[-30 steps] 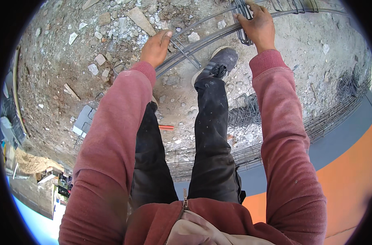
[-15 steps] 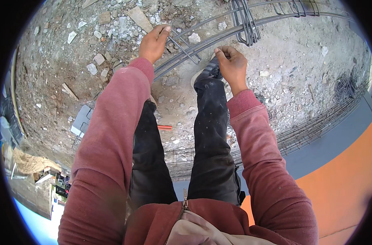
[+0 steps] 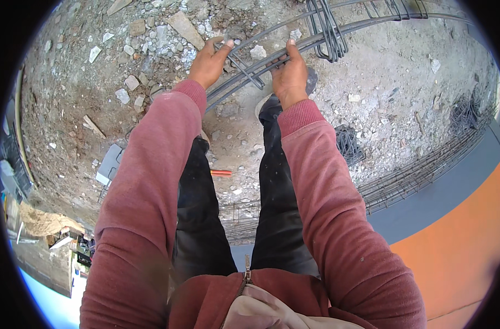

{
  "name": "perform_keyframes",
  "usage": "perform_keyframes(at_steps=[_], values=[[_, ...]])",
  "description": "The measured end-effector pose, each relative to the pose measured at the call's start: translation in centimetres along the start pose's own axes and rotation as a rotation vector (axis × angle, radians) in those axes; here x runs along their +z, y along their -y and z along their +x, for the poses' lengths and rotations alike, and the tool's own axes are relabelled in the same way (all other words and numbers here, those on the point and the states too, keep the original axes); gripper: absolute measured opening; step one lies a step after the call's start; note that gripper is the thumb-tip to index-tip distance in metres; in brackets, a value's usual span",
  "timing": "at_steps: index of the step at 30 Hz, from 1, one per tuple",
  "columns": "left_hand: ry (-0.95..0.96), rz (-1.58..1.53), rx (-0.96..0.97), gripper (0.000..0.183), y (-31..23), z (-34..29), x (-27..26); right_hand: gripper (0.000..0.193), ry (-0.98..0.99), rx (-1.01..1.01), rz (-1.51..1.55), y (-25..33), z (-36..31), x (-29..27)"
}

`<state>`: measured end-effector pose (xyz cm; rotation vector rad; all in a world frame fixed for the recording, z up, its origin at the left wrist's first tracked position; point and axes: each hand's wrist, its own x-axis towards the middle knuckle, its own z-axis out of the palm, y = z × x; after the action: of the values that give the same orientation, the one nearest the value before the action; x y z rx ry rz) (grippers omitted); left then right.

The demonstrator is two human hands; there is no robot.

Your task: The person assembles metal rebar cages by tying rebar together with wire, using pliers to secure the connections.

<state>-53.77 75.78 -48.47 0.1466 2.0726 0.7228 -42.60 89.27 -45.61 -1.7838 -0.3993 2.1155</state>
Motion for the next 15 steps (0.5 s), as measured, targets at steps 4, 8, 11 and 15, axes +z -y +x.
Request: perform_keyframes(at_steps=[4,8,11,15], values=[[-0.105,0.062,0.018,0.05,-1.1,-0.3,0.3,0.028,-0.064,-0.051,-0.113,0.6,-0.4,-0.2],[-0.153,0.133,0.009,0.048,-1.7,-0.3,0.2,0.028,-0.071,0.024,-0.139,1.6,-1.5,-0.5],[-0.106,0.135,-0.044,0.05,-2.0,-0.2,-0.3,0.03,-0.1,0.053,-0.146,2.0,-2.2,0.0],[-0.061,0.149,-0.004,0.053,-1.9,0.1,-0.6,0.032,-0.102,0.076,-0.128,2.4,-2.2,0.2]])
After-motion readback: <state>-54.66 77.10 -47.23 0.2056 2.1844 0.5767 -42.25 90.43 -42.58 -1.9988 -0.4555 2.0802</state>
